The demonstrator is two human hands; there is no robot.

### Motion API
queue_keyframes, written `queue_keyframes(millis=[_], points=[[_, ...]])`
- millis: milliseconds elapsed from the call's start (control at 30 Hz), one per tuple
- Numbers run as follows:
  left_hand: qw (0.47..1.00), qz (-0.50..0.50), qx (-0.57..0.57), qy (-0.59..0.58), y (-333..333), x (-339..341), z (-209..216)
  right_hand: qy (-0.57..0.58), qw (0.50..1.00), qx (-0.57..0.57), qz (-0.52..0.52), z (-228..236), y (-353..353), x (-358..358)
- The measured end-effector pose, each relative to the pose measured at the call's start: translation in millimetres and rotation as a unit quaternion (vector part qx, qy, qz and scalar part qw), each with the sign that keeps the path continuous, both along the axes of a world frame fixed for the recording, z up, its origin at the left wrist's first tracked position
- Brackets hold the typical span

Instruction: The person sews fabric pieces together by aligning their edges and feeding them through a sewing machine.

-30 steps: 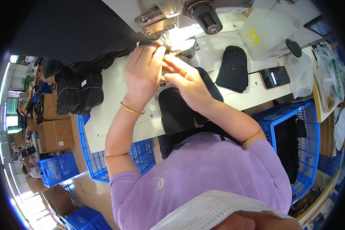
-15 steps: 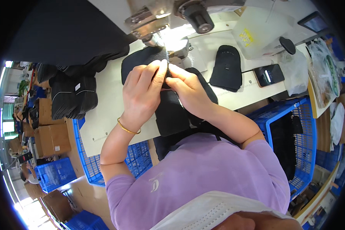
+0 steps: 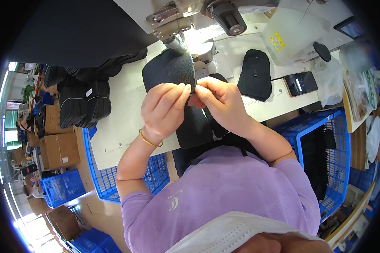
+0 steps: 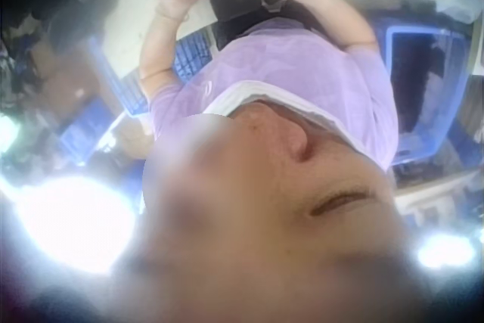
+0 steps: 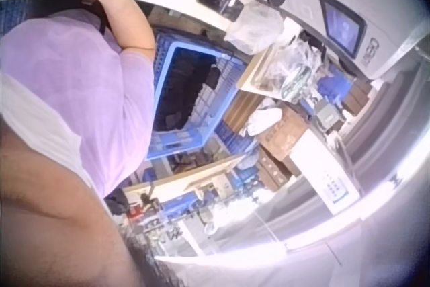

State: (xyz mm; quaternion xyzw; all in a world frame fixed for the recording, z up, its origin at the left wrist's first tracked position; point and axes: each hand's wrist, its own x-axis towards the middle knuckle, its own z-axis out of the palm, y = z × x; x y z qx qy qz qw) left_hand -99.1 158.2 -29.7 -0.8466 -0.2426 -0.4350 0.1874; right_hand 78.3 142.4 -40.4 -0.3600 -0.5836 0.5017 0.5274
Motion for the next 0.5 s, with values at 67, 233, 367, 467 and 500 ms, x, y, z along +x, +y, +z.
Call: queue_keyframes(millis=[67,233,367,467,500], points=[[1.0,0.005,0.02,0.007,1,1,-2,0.003,1.0,0.021,-0.011,0,3,0],[0.997,-0.006,0.055,0.05,5,0,-3,-0.068,0.995,0.062,-0.033,-4,7,3],[0.998,0.052,0.039,0.017,-4,8,-3,-0.043,0.998,0.026,-0.045,-4,5,2],[0.996,0.063,0.069,0.01,5,4,-11,-0.013,0.999,0.008,-0.04,1,4,2],[0.995,0.064,0.076,0.017,7,2,-12,0.011,0.999,-0.011,-0.03,2,3,2]])
